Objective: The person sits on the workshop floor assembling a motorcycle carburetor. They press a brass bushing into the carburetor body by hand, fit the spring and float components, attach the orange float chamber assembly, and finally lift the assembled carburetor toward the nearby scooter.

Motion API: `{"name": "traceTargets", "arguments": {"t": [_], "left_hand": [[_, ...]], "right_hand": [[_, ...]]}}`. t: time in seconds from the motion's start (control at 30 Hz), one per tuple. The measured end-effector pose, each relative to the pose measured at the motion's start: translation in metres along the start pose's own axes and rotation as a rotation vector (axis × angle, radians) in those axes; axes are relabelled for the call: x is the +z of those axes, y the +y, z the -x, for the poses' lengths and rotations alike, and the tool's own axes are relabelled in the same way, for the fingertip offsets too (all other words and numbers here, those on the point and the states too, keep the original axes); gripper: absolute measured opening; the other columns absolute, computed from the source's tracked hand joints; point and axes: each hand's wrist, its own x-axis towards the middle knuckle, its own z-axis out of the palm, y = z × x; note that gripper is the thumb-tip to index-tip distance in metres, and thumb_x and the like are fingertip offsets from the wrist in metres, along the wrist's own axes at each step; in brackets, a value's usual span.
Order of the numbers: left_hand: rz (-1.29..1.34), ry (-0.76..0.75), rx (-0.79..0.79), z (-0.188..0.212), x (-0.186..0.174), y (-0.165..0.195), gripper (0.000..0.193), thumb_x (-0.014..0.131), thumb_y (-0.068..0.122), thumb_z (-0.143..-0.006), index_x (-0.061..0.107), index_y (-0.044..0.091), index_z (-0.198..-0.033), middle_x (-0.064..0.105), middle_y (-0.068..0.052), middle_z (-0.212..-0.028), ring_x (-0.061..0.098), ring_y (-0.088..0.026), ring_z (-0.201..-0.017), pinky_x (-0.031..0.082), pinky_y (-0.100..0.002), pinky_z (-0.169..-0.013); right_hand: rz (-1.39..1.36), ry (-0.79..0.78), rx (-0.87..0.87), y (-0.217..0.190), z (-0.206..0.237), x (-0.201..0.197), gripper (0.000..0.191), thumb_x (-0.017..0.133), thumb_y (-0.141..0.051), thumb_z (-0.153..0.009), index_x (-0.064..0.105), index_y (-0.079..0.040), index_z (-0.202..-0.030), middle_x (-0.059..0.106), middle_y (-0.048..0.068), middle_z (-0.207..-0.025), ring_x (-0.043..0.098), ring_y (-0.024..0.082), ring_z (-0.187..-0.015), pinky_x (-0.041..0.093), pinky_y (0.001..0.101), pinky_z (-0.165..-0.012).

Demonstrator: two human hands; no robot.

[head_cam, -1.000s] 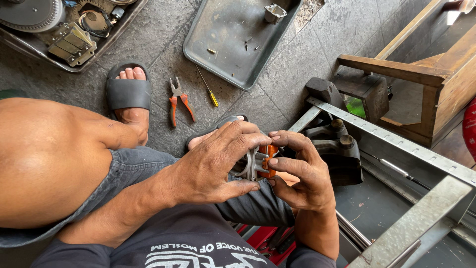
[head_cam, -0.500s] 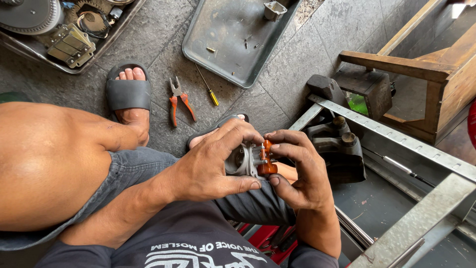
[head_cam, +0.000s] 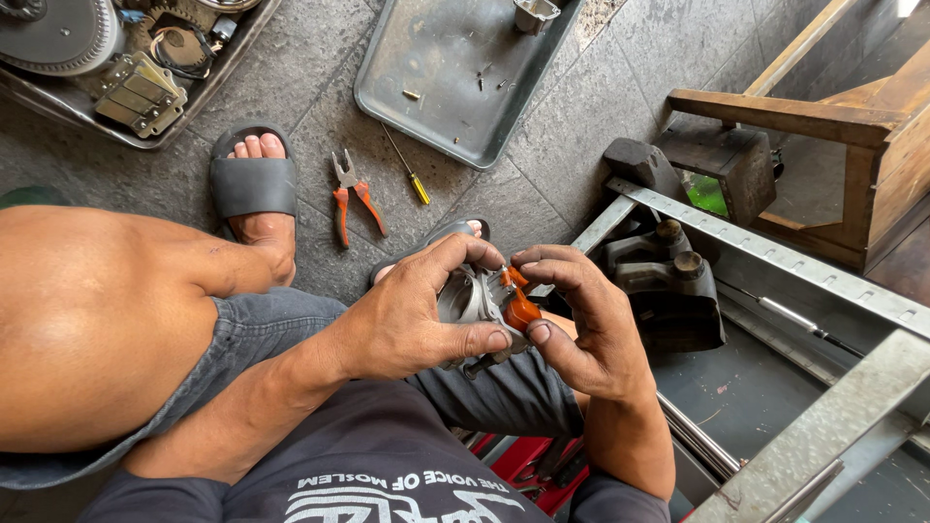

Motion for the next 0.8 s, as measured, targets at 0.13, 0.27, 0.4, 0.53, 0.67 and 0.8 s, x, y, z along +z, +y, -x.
{"name": "traceTargets", "arguments": {"t": [0.13, 0.27, 0.4, 0.53, 0.67, 0.8], "left_hand": [[0.028, 0.006, -0.005, -0.0001, 0.001, -0.002, 0.065, 0.085, 0.043, -0.079, 0.061, 0.006, -0.126, 0.069, -0.015, -0.131, 0.046, -0.032, -0.15, 0.041, -0.042, -0.115], [0.036, 0.005, -0.015, -0.0001, 0.0013, -0.002, 0.063, 0.084, 0.042, -0.079, 0.062, 0.006, -0.126, 0.069, -0.014, -0.131, 0.046, -0.032, -0.15, 0.041, -0.041, -0.115], [0.049, 0.003, -0.03, 0.0002, 0.0006, -0.0012, 0.062, 0.084, 0.043, -0.079, 0.063, 0.007, -0.125, 0.07, -0.012, -0.131, 0.046, -0.031, -0.15, 0.041, -0.041, -0.115], [0.059, 0.001, -0.02, -0.0005, 0.0002, -0.0014, 0.062, 0.083, 0.043, -0.08, 0.062, 0.007, -0.126, 0.069, -0.012, -0.131, 0.046, -0.031, -0.15, 0.041, -0.042, -0.116], [0.053, 0.002, -0.027, -0.0007, 0.0009, -0.0021, 0.062, 0.083, 0.043, -0.08, 0.062, 0.007, -0.126, 0.069, -0.013, -0.131, 0.045, -0.032, -0.151, 0.04, -0.042, -0.116], [0.052, 0.0, -0.031, -0.0014, 0.0014, -0.0036, 0.062, 0.083, 0.043, -0.08, 0.062, 0.007, -0.126, 0.069, -0.013, -0.131, 0.044, -0.032, -0.151, 0.04, -0.042, -0.116]], "right_hand": [[0.015, -0.006, 0.006, -0.0009, -0.0018, 0.0003, 0.042, 0.068, -0.02, -0.094, 0.06, 0.0, -0.131, 0.063, 0.019, -0.134, 0.065, 0.029, -0.126, 0.05, 0.0387, -0.112], [0.034, -0.008, -0.012, -0.0024, -0.0037, 0.0011, 0.042, 0.067, -0.019, -0.094, 0.06, -0.001, -0.131, 0.063, 0.02, -0.134, 0.066, 0.03, -0.125, 0.051, 0.0389, -0.11], [0.094, -0.021, -0.038, -0.0043, -0.0055, 0.0006, 0.04, 0.066, -0.018, -0.093, 0.062, -0.002, -0.128, 0.063, 0.02, -0.133, 0.066, 0.031, -0.124, 0.052, 0.0396, -0.11], [0.098, -0.028, -0.036, -0.0056, -0.0066, -0.0002, 0.038, 0.066, -0.018, -0.093, 0.063, -0.002, -0.127, 0.063, 0.02, -0.132, 0.067, 0.031, -0.123, 0.052, 0.0395, -0.109], [0.076, -0.031, -0.021, -0.0053, -0.0071, 0.0003, 0.039, 0.065, -0.018, -0.093, 0.062, -0.001, -0.128, 0.063, 0.019, -0.132, 0.065, 0.03, -0.124, 0.051, 0.0396, -0.11], [0.045, -0.033, -0.014, -0.0045, -0.0075, 0.0014, 0.039, 0.065, -0.017, -0.093, 0.062, -0.002, -0.128, 0.062, 0.018, -0.131, 0.064, 0.029, -0.125, 0.05, 0.0394, -0.112]]}}
